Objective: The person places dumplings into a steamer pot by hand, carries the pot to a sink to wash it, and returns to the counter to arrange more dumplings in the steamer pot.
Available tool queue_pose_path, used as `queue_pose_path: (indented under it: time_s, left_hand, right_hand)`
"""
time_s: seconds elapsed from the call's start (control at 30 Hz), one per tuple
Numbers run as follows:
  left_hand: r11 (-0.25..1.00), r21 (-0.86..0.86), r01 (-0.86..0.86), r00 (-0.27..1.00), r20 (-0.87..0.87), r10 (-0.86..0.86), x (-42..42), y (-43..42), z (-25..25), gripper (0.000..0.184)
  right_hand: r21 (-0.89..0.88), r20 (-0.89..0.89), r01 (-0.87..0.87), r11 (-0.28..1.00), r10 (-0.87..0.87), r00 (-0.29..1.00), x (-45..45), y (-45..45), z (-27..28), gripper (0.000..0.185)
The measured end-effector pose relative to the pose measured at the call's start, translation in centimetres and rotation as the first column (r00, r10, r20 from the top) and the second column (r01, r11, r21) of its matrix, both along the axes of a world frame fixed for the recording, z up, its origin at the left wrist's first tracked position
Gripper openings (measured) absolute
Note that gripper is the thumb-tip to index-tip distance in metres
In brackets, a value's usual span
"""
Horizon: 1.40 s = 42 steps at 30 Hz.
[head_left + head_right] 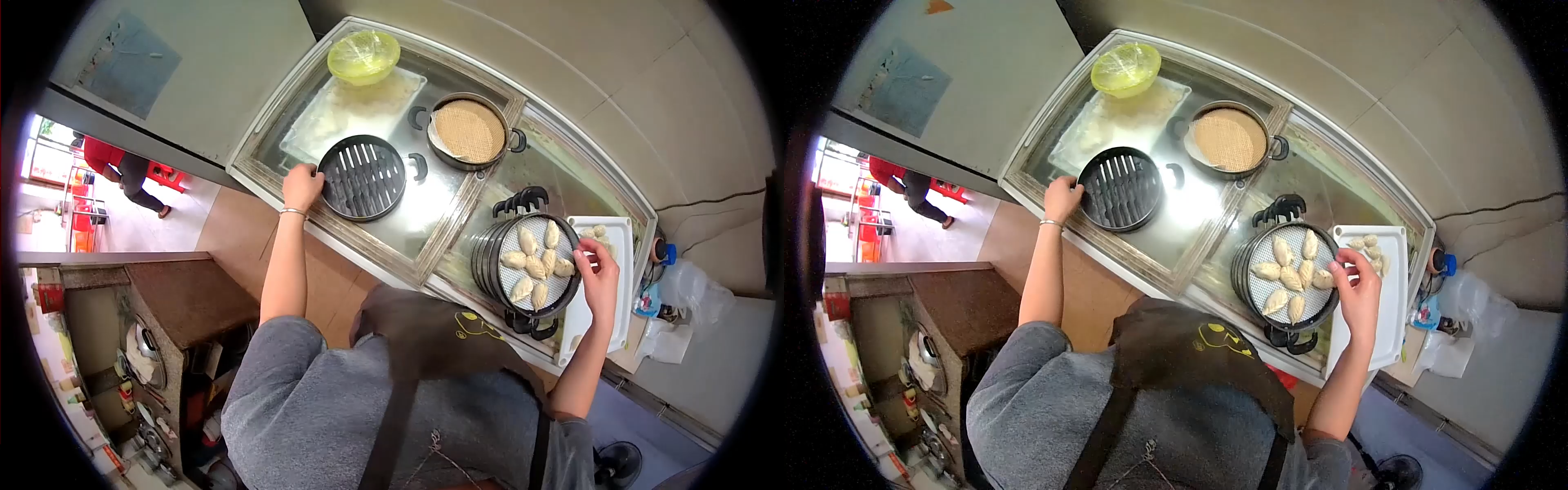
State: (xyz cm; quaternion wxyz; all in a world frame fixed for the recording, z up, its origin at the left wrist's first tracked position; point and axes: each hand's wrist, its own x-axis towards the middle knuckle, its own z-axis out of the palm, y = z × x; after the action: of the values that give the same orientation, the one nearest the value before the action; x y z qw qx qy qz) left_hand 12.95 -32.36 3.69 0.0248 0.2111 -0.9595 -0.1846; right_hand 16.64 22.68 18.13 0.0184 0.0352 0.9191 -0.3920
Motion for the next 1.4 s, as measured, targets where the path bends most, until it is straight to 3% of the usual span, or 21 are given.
queue_pose_path:
  time_s: [0.07,0.17,0.3,0.37,0.43,0.5,0.7,0.73,0.8,0.87,0.93,0.97,1.03,1.07,1.17,1.2,1.4]
  left_hand:
    - [0.999,0.005,-0.040,0.999,-0.012,0.040,-0.1,0.2,1.8,0.027]
    - [0.998,-0.045,0.043,0.977,-0.208,-0.051,0.1,-0.2,3.4,0.026]
    - [0.964,0.174,0.199,0.946,-0.291,-0.143,-0.9,4.4,9.3,0.022]
    - [0.867,0.274,0.417,0.871,-0.394,-0.294,-2.4,7.8,11.3,0.017]
    - [0.758,0.347,0.553,0.818,-0.396,-0.416,-3.8,12.1,13.1,0.016]
    - [0.646,0.333,0.687,0.724,-0.386,-0.571,-4.6,17.0,14.9,0.017]
    - [0.291,0.195,0.936,0.345,-0.363,-0.866,-7.7,28.6,14.6,0.024]
    - [0.232,0.238,0.943,0.299,-0.309,-0.903,-8.1,30.1,14.5,0.025]
    - [0.186,0.250,0.950,0.243,-0.221,-0.945,-8.7,33.1,13.4,0.024]
    - [0.153,0.251,0.956,0.209,-0.218,-0.953,-9.4,34.6,12.5,0.024]
    - [0.039,0.304,0.952,0.153,-0.359,-0.921,-9.8,35.6,11.9,0.027]
    - [0.048,0.365,0.930,0.212,-0.422,-0.881,-9.8,35.8,12.1,0.034]
    - [0.144,0.455,0.879,0.346,-0.399,-0.849,-10.3,36.3,10.4,0.039]
    - [0.187,0.530,0.827,0.405,-0.333,-0.851,-10.3,36.5,10.3,0.038]
    - [0.194,0.465,0.864,0.395,-0.388,-0.833,-11.1,36.1,9.0,0.034]
    - [0.217,0.560,0.799,0.440,-0.300,-0.847,-11.2,36.0,9.0,0.030]
    - [0.144,0.701,0.698,0.499,-0.332,-0.801,-11.0,36.1,8.6,0.022]
  right_hand:
    - [-0.002,-0.023,0.025,1.000,-0.026,0.999,0.2,0.8,-0.3,0.028]
    - [-0.003,-0.033,0.083,0.997,-0.083,0.996,0.9,1.9,-0.4,0.027]
    - [-0.268,-0.016,0.081,0.960,-0.089,0.996,2.1,1.6,-0.9,0.026]
    - [-0.483,0.021,0.040,0.875,-0.034,0.999,2.9,-0.9,0.8,0.031]
    - [-0.589,0.051,-0.053,0.806,0.102,0.993,3.9,-2.3,1.5,0.033]
    - [-0.689,0.155,0.004,0.725,0.142,0.978,5.5,-2.4,0.9,0.034]
    - [-0.624,0.354,0.258,0.737,-0.027,0.935,11.3,0.8,-0.7,0.030]
    - [-0.642,0.388,0.338,0.689,-0.088,0.917,12.3,1.1,-1.2,0.029]
    - [-0.612,0.448,0.458,0.645,-0.194,0.873,14.1,1.3,-2.7,0.029]
    - [-0.599,0.435,0.445,0.665,-0.196,0.879,15.3,1.4,-3.9,0.029]
    - [-0.553,0.405,0.440,0.708,-0.233,0.884,15.8,1.1,-4.0,0.031]
    - [-0.554,0.413,0.451,0.700,-0.239,0.879,15.9,1.1,-4.4,0.031]
    - [-0.497,0.283,0.338,0.799,-0.219,0.934,15.8,1.2,-5.3,0.032]
    - [-0.488,0.308,0.370,0.790,-0.240,0.921,15.6,1.0,-5.3,0.033]
    - [-0.467,0.307,0.350,0.812,-0.222,0.925,14.9,0.3,-4.1,0.032]
    - [-0.474,0.314,0.340,0.812,-0.205,0.927,14.9,0.6,-4.4,0.033]
    - [-0.457,0.325,0.325,0.828,-0.184,0.927,14.5,0.7,-3.8,0.035]
